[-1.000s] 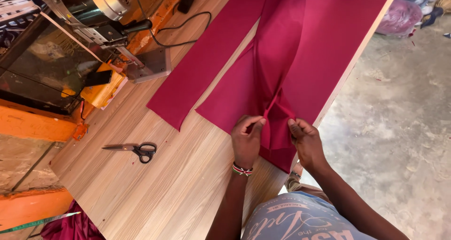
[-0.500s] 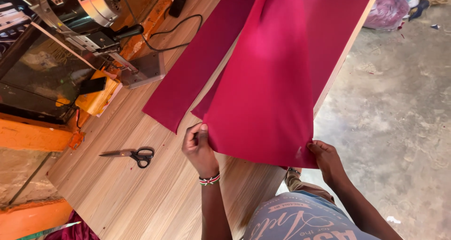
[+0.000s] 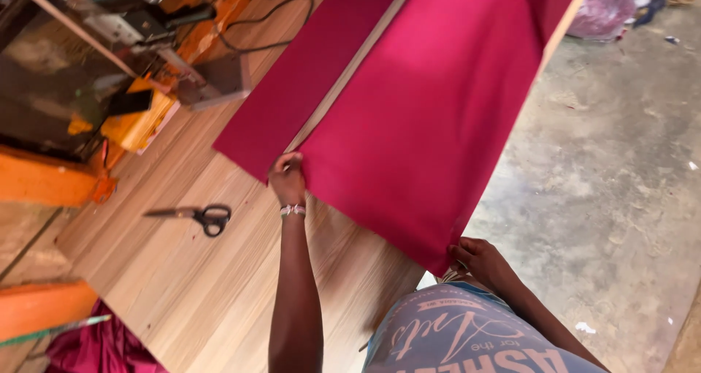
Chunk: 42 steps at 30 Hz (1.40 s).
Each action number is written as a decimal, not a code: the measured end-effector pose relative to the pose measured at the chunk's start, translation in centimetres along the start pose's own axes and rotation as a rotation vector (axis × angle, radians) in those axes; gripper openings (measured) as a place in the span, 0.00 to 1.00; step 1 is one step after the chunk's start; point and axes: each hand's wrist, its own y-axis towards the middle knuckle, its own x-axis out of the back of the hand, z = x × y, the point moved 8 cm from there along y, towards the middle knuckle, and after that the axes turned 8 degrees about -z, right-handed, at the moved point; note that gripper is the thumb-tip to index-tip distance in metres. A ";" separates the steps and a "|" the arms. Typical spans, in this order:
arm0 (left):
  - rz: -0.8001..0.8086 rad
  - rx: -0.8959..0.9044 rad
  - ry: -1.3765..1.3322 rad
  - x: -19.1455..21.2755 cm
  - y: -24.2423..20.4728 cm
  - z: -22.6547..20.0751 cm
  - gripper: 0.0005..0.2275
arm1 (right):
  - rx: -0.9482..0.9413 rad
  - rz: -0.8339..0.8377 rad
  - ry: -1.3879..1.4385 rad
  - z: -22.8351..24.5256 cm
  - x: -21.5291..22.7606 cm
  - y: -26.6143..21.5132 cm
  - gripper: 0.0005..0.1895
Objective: Fold a long strip of pink fabric in half lengthwise on a wooden workbench
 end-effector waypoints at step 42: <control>-0.136 0.476 -0.094 -0.1 2.3 16.1 0.08 | -0.042 0.027 0.115 -0.7 -3.7 6.2 0.11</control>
